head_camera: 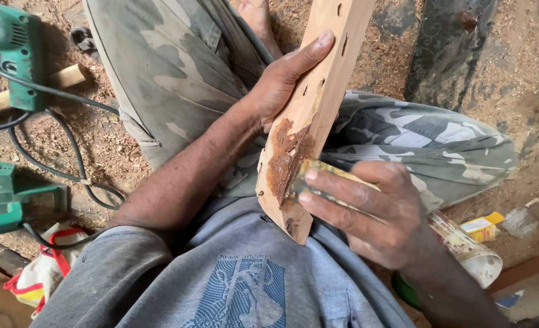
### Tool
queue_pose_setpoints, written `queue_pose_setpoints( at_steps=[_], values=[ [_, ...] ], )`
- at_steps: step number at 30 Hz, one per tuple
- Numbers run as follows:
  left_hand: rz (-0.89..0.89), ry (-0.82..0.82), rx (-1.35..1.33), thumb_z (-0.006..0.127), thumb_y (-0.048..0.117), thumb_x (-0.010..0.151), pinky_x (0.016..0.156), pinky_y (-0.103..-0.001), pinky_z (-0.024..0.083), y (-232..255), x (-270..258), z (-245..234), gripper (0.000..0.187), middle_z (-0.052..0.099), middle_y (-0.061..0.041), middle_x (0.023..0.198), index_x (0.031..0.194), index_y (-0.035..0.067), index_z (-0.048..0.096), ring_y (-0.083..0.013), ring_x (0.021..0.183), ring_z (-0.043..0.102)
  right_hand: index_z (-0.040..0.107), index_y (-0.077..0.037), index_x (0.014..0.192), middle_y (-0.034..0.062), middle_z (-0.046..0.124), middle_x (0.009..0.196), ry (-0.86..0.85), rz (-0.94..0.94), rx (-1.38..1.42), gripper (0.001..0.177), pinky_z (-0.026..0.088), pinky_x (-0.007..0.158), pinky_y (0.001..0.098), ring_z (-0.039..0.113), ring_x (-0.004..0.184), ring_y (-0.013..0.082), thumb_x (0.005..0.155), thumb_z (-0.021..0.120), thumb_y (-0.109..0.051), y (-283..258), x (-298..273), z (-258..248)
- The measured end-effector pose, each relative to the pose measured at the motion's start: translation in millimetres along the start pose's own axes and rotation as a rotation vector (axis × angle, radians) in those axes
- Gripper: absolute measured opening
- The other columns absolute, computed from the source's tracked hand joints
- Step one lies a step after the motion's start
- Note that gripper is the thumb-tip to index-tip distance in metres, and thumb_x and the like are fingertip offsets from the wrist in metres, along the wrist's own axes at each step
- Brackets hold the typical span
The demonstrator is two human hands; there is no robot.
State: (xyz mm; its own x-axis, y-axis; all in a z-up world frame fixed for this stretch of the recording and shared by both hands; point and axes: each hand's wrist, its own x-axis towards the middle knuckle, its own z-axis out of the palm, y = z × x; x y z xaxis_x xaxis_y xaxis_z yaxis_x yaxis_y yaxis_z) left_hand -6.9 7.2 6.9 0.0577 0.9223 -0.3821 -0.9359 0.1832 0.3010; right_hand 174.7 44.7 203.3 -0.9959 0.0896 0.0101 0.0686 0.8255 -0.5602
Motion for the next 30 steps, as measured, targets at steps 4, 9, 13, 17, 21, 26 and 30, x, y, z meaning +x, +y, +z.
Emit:
queue_pose_setpoints(
  at_steps=[4,9,13,17,21,26,30],
  values=[
    [-0.004,0.004,0.001,0.073,0.054,0.089,0.064,-0.033,0.064,1.0,-0.6,-1.7,0.070,0.073,-0.013,0.092,0.129,-0.002,0.061,-0.0163,0.072,0.073,0.073,-0.017,0.128,-0.0047,0.063,0.141,-0.059,-0.026,-0.066,0.057,0.045,0.090,0.0398,0.056,0.104,0.0235,0.073,0.073,-0.004,4.2,3.7,6.7],
    [-0.024,-0.033,-0.029,0.073,0.052,0.092,0.066,-0.033,0.063,-2.8,-2.3,-0.7,0.066,0.073,-0.012,0.092,0.127,-0.003,0.062,-0.0163,0.073,0.072,0.073,-0.017,0.124,-0.0044,0.064,0.139,-0.152,0.013,-0.103,0.060,0.046,0.089,0.0411,0.058,0.104,0.0257,0.066,0.071,-0.003,2.6,-1.1,-5.8],
    [-0.019,-0.016,-0.011,0.072,0.053,0.091,0.065,-0.033,0.063,3.1,-1.8,-0.8,0.064,0.073,-0.012,0.091,0.125,-0.001,0.063,-0.0161,0.072,0.073,0.073,-0.017,0.123,-0.0047,0.064,0.138,-0.161,0.010,-0.100,0.058,0.045,0.087,0.0405,0.058,0.102,0.0220,0.066,0.073,-0.005,6.9,-2.3,-7.4],
    [-0.015,-0.004,-0.020,0.072,0.054,0.091,0.066,-0.033,0.063,-1.5,-2.0,-0.3,0.066,0.073,-0.012,0.093,0.126,-0.002,0.063,-0.0153,0.074,0.072,0.072,-0.017,0.128,-0.0041,0.062,0.142,-0.030,0.059,-0.118,0.059,0.046,0.094,0.0401,0.056,0.106,0.0235,0.071,0.074,-0.003,8.1,3.6,-3.8],
    [-0.001,0.001,-0.009,0.072,0.054,0.091,0.070,-0.032,0.063,-3.4,0.8,-5.7,0.070,0.073,-0.013,0.096,0.128,-0.004,0.062,-0.0149,0.079,0.072,0.072,-0.015,0.127,-0.0013,0.064,0.140,-0.064,0.018,-0.116,0.064,0.044,0.091,0.0398,0.056,0.106,0.0262,0.065,0.073,-0.003,14.9,6.5,0.7],
    [0.051,0.100,0.043,0.073,0.055,0.088,0.070,-0.032,0.063,-0.5,11.2,-14.0,0.073,0.074,-0.014,0.094,0.128,-0.006,0.063,-0.0156,0.078,0.073,0.072,-0.013,0.123,0.0033,0.069,0.133,-0.051,0.094,-0.186,0.048,0.051,0.089,0.0394,0.063,0.104,0.0235,0.077,0.067,0.002,34.5,-29.0,-0.4],
    [0.212,0.291,0.137,0.072,0.058,0.087,0.071,-0.032,0.066,18.3,17.6,-12.9,0.079,0.074,-0.016,0.092,0.128,-0.010,0.063,-0.0187,0.077,0.075,0.064,-0.012,0.131,0.0082,0.070,0.129,0.620,0.407,0.431,0.026,0.061,0.081,0.0338,0.069,0.096,0.0190,0.109,0.055,-0.019,52.0,-54.9,18.2]
  ],
)
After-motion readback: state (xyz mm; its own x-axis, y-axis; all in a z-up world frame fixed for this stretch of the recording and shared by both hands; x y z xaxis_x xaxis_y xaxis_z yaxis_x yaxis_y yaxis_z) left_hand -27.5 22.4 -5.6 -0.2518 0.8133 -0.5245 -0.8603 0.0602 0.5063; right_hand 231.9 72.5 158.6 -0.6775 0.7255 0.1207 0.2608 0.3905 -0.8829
